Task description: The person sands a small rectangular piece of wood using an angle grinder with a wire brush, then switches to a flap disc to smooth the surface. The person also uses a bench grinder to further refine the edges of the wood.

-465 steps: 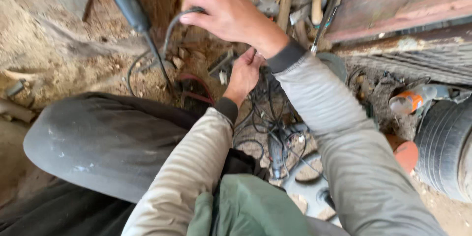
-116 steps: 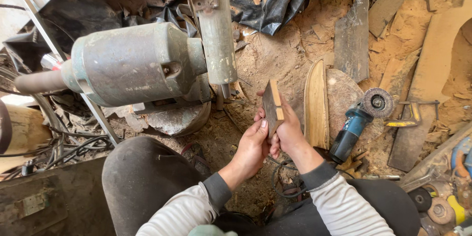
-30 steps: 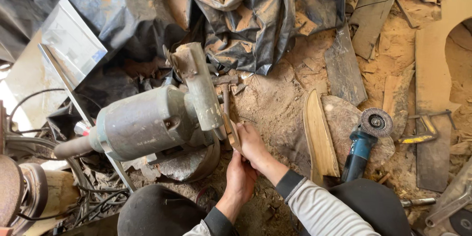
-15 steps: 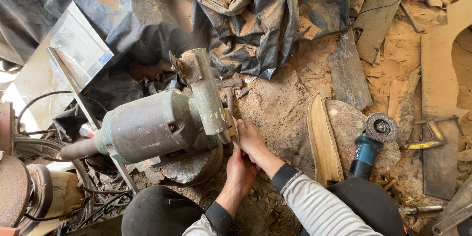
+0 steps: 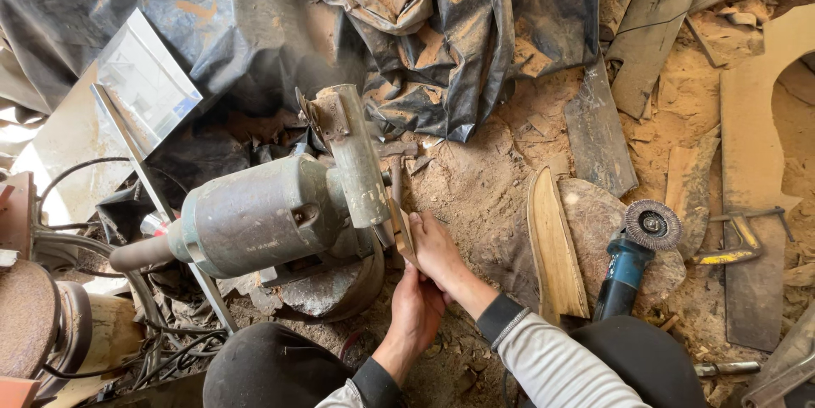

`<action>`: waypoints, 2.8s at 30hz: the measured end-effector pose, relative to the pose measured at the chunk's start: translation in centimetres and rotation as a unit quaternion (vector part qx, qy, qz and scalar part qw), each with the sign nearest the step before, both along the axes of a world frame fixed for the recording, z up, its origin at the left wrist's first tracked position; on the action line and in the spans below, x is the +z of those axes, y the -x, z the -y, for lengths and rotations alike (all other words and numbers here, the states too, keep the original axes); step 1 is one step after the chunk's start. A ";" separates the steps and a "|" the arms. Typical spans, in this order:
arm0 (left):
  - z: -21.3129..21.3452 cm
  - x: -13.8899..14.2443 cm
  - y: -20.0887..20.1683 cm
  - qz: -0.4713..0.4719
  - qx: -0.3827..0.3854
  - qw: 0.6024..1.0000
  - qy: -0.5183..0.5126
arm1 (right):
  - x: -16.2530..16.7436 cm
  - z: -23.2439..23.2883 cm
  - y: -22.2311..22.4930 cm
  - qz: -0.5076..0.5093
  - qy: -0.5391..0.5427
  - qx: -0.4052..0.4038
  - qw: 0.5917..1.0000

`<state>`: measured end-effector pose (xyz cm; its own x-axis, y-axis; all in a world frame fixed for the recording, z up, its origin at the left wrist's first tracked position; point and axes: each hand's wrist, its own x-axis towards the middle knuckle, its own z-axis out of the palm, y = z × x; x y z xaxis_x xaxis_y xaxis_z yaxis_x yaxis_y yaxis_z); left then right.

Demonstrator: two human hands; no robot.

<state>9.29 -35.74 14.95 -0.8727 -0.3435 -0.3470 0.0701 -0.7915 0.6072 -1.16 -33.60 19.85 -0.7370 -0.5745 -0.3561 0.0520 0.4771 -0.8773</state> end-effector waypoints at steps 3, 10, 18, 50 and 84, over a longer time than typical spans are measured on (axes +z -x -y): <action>-0.6 0.0 -0.4 -0.046 0.003 0.999 0.003 | 0.3 -0.9 -0.8 0.027 0.104 -0.039 0.993; -1.2 1.2 -0.9 0.054 0.006 0.999 0.003 | 0.7 -1.2 -1.6 0.161 0.177 -0.083 0.967; -0.5 0.2 -0.2 0.028 0.011 0.999 -0.021 | 0.8 -0.2 -0.9 0.058 0.061 -0.057 0.995; -0.8 1.1 0.6 0.113 -0.017 0.993 -0.010 | -1.4 -0.9 0.0 0.171 0.160 -0.111 0.966; -2.8 -0.1 0.0 0.071 -0.001 0.997 0.003 | -2.0 -4.0 -0.9 0.169 0.135 -0.090 0.972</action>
<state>9.30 -32.95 14.82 -0.8162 -0.3436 -0.4645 -0.0186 -0.7878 0.6156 -0.24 -29.60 17.88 -0.7015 -0.5527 -0.4500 0.4206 0.1887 -0.8874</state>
